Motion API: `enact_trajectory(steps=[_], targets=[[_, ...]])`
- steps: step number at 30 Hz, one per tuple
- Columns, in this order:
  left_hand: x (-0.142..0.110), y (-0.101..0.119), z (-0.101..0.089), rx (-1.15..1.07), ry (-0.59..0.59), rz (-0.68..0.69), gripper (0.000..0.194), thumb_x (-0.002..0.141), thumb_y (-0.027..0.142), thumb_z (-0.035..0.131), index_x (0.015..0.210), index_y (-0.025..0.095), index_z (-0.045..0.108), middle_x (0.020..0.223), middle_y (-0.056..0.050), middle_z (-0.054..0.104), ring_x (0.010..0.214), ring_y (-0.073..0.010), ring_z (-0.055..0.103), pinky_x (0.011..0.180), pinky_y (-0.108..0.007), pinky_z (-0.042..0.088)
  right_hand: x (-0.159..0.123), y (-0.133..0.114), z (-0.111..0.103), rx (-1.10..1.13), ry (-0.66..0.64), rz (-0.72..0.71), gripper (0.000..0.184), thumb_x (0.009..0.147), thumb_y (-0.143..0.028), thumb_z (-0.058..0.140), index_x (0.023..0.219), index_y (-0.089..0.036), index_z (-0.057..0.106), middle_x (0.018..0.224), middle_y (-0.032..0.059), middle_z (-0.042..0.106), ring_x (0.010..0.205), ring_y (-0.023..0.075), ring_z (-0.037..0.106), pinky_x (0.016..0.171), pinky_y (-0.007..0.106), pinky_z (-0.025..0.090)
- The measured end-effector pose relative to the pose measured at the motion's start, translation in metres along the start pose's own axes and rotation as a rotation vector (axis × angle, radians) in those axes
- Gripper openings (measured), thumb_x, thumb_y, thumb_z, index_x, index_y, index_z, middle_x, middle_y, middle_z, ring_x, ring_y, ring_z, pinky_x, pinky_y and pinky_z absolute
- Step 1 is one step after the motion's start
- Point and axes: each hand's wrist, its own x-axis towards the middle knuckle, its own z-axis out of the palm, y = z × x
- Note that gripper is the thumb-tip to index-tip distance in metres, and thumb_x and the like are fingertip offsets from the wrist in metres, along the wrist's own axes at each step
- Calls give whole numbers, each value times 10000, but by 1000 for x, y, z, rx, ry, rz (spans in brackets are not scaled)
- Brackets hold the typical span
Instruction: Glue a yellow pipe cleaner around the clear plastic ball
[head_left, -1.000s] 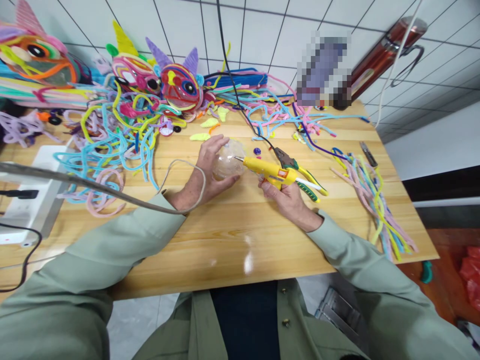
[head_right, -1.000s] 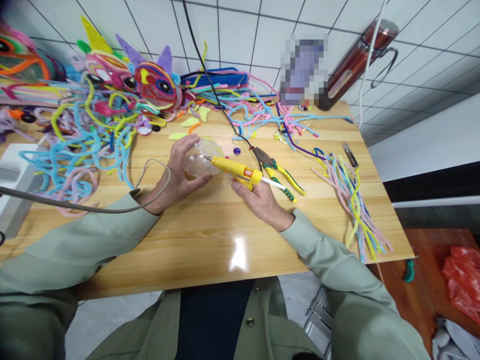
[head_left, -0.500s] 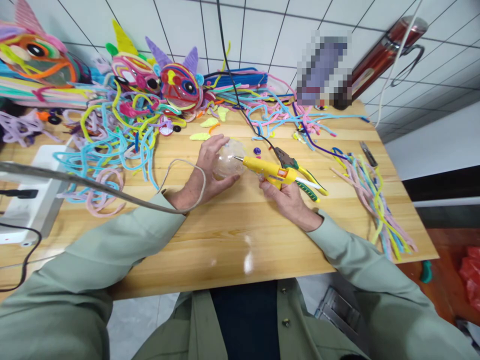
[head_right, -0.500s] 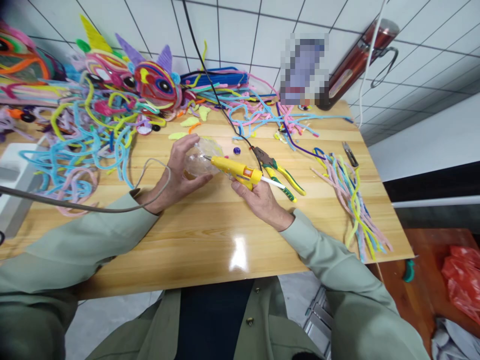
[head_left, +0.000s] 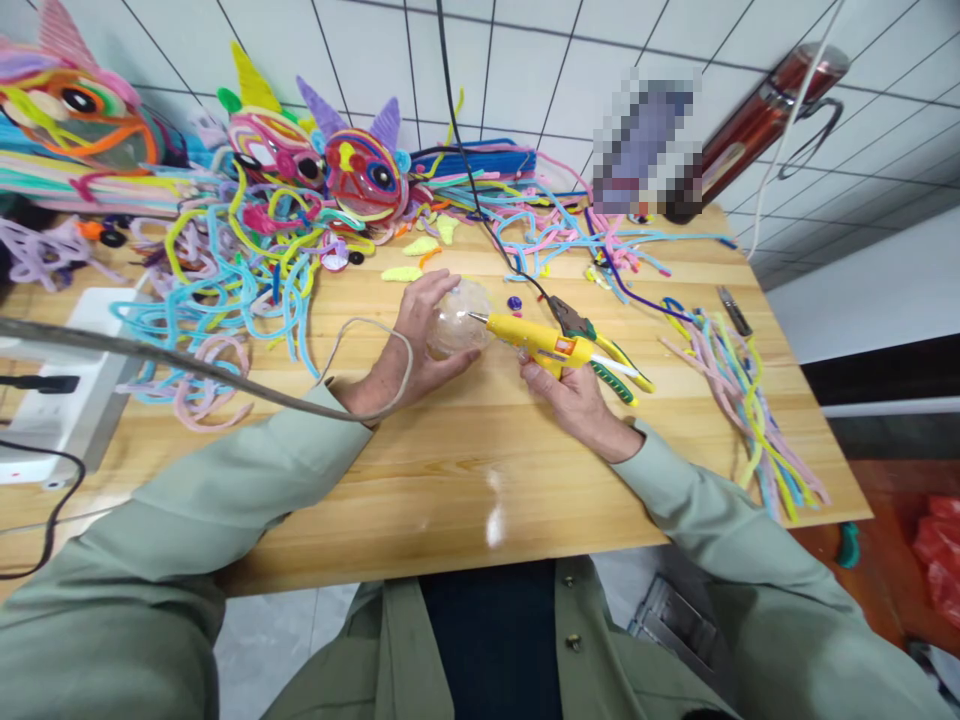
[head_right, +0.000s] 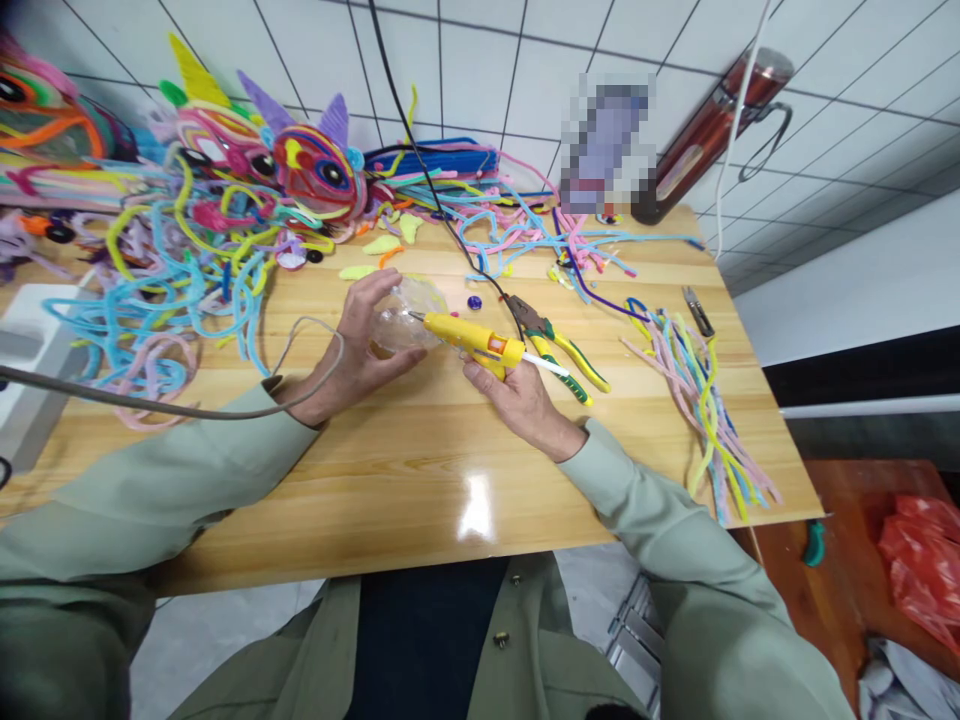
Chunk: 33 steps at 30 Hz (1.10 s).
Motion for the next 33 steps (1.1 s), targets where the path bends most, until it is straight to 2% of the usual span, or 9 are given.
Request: enact_trajectory(steps=[7, 10, 15, 21, 33], targets=[[-1, 0, 0, -5, -21, -36, 917, 1129, 764, 734, 1813, 300, 338, 1800, -217, 522, 1741, -427, 497, 1455, -699, 439, 0, 1, -1, -24, 4, 1, 616, 1040, -838, 747, 1099, -231, 834, 881, 14, 739, 739, 179, 597, 794, 370, 598], [-1, 0, 1, -17, 2, -23, 912, 1125, 738, 757, 1812, 302, 345, 1794, -213, 528, 1732, -424, 509, 1455, -691, 440, 0, 1, -1, -16, -1, -2, 594, 1050, -818, 751, 1107, -233, 834, 887, 13, 741, 732, 176, 589, 803, 376, 599], [-1, -1, 0, 4, -28, -17, 925, 1127, 715, 760, 1821, 304, 307, 1811, -217, 511, 1743, -434, 493, 1457, -696, 432, -1, 1, -1, -19, 0, -5, 587, 1051, -818, 753, 1083, -236, 824, 875, 11, 726, 722, 176, 573, 786, 375, 582], [-1, -1, 2, -1, 18, 21, 889, 1144, 700, 748, 1817, 309, 319, 1788, -210, 527, 1719, -413, 524, 1439, -665, 466, -2, 1, -2, -33, -5, 13, 578, 1065, -802, 746, 1123, -234, 834, 891, 15, 733, 753, 186, 600, 835, 393, 591], [0, -1, 1, -12, -13, -60, 920, 1105, 783, 742, 1788, 295, 367, 1792, -218, 538, 1738, -432, 496, 1456, -707, 438, -1, -1, -2, -41, 1, 15, 606, 1049, -842, 735, 1096, -244, 821, 845, 14, 704, 772, 208, 619, 804, 395, 594]])
